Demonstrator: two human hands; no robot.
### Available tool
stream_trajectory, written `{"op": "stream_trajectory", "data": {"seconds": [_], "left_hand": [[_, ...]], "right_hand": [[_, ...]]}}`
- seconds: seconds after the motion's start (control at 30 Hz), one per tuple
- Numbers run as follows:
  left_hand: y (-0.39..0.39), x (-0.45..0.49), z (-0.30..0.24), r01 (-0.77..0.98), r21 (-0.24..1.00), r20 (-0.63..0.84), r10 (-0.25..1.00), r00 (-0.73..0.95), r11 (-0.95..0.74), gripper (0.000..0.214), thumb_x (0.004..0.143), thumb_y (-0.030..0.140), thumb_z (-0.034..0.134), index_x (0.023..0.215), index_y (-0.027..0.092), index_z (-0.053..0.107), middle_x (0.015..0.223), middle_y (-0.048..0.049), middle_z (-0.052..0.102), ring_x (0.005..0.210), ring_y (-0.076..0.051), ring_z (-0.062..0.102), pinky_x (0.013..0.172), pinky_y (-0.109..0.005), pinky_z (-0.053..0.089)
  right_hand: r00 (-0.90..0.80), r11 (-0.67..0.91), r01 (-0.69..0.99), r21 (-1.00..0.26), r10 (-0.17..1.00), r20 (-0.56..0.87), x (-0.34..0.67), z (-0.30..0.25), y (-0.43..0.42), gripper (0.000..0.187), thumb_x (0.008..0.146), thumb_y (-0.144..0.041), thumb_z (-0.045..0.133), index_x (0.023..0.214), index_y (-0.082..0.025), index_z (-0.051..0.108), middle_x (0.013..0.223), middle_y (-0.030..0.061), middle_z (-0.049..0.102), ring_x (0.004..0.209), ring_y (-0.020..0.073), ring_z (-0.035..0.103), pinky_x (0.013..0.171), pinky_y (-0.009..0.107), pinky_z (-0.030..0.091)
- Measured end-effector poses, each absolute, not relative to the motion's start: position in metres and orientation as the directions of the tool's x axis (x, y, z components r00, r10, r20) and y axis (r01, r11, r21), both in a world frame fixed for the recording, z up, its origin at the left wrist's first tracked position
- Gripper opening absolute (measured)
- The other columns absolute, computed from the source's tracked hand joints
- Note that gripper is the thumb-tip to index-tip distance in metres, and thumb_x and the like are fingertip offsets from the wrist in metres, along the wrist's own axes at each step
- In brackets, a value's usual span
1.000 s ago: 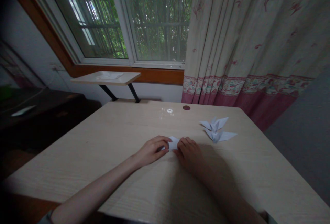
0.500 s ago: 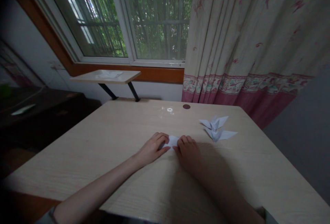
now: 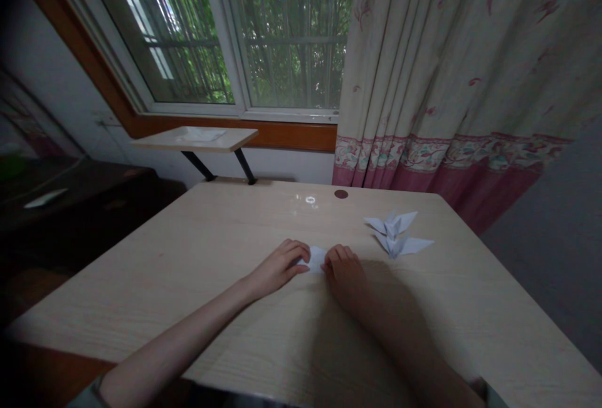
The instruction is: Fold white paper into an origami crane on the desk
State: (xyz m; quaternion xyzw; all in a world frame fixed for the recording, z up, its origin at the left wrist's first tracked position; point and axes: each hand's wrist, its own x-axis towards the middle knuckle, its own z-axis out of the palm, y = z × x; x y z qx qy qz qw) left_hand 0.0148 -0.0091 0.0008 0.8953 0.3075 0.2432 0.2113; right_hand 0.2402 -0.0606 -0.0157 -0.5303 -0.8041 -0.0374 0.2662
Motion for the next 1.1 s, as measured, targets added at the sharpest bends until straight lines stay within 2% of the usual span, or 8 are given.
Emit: {"op": "stream_trajectory", "data": {"seconds": [0.23, 0.53, 0.77, 1.0, 1.1], "left_hand": [[-0.004, 0.009, 0.002, 0.37, 0.564, 0.317, 0.608, 0.728, -0.738, 0.007, 0.097, 0.025, 0.067, 0.102, 0.021, 0.065, 0.113, -0.0048, 0.069, 0.11, -0.023, 0.058, 0.1, -0.037, 0.046], [0.003, 0.004, -0.002, 0.274, 0.619, 0.342, 0.566, 0.75, -0.736, 0.012, 0.099, 0.031, 0.064, 0.106, 0.021, 0.067, 0.114, -0.0062, 0.069, 0.113, -0.023, 0.059, 0.103, -0.038, 0.046], [-0.002, 0.005, 0.004, 0.3, 0.557, 0.35, 0.546, 0.762, -0.775, 0.016, 0.101, 0.031, 0.061, 0.113, 0.022, 0.067, 0.115, -0.006, 0.07, 0.113, -0.023, 0.059, 0.102, -0.038, 0.047], [-0.004, 0.005, 0.005, 0.337, 0.475, 0.354, 0.528, 0.772, -0.812, 0.015, 0.101, 0.026, 0.06, 0.113, 0.023, 0.07, 0.119, -0.0059, 0.068, 0.113, -0.022, 0.06, 0.101, -0.036, 0.047], [-0.004, 0.004, 0.003, 0.342, 0.453, 0.367, 0.522, 0.77, -0.823, 0.015, 0.101, 0.026, 0.062, 0.112, 0.023, 0.071, 0.121, -0.0062, 0.067, 0.113, -0.022, 0.06, 0.101, -0.037, 0.048]], "right_hand": [[-0.315, 0.454, 0.834, -0.314, 0.859, 0.404, 0.244, -0.01, -0.06, 0.025, 0.088, 0.001, 0.047, 0.083, -0.023, 0.053, 0.085, 0.0039, 0.061, 0.081, 0.0215, 0.059, 0.075, 0.034, 0.05], [-0.326, 0.491, 0.786, -0.376, 0.845, 0.423, 0.249, -0.013, -0.058, 0.027, 0.085, 0.001, 0.044, 0.086, -0.024, 0.053, 0.087, 0.0044, 0.062, 0.083, 0.0227, 0.058, 0.076, 0.036, 0.05], [-0.344, 0.513, 0.775, -0.369, 0.832, 0.434, 0.252, -0.017, -0.057, 0.026, 0.089, -0.001, 0.041, 0.086, -0.023, 0.054, 0.089, 0.0048, 0.063, 0.084, 0.022, 0.057, 0.079, 0.036, 0.049], [-0.312, 0.487, 0.789, -0.374, 0.842, 0.44, 0.255, -0.034, -0.052, 0.024, 0.088, -0.002, 0.044, 0.089, -0.022, 0.055, 0.091, 0.0052, 0.064, 0.087, 0.0229, 0.059, 0.083, 0.039, 0.05], [-0.308, 0.521, 0.755, -0.398, 0.817, 0.487, 0.258, -0.038, -0.051, 0.026, 0.089, -0.003, 0.043, 0.096, -0.023, 0.057, 0.099, 0.0071, 0.067, 0.095, 0.0236, 0.062, 0.089, 0.042, 0.052]]}}
